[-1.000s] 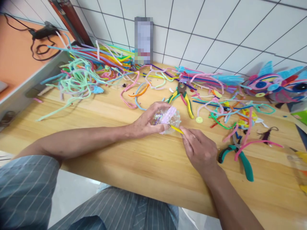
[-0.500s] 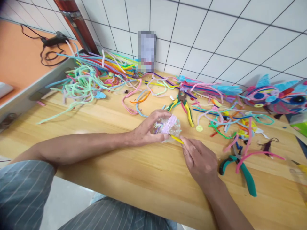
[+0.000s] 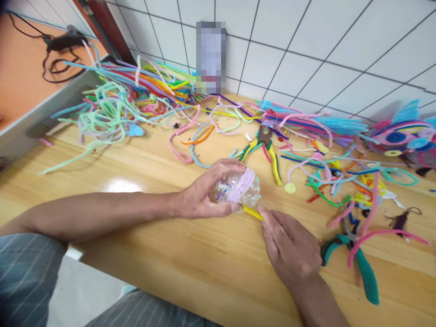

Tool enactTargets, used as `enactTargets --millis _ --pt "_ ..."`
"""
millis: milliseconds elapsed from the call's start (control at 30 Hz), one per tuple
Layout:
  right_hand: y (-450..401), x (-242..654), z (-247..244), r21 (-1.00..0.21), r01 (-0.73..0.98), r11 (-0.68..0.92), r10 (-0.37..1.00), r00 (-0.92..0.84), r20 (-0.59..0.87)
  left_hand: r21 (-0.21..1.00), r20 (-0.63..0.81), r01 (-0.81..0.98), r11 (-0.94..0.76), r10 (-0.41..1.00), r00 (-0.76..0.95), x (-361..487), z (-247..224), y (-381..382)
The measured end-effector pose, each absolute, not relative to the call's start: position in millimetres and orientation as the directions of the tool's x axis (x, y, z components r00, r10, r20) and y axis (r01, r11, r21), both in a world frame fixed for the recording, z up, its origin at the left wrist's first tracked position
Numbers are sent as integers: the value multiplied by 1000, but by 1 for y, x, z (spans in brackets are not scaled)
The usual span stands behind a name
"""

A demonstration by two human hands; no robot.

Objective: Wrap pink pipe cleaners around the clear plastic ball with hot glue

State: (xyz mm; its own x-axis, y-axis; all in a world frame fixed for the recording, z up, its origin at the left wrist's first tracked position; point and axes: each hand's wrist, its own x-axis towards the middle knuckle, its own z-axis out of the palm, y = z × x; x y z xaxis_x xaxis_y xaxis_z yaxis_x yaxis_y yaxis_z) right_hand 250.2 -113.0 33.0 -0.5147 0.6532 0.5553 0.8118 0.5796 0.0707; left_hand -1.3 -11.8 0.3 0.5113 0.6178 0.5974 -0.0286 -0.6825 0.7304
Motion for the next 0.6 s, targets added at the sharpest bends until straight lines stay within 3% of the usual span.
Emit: enactTargets --millis 233,600 --pt "-112 250 34 59 799 598 636 -518 572 691 632 -34 -722 580 514 -1 0 -9" --pt "-112 249 34 -10 804 594 669 -487 562 748 571 -29 -663 622 536 -4 8 -12"
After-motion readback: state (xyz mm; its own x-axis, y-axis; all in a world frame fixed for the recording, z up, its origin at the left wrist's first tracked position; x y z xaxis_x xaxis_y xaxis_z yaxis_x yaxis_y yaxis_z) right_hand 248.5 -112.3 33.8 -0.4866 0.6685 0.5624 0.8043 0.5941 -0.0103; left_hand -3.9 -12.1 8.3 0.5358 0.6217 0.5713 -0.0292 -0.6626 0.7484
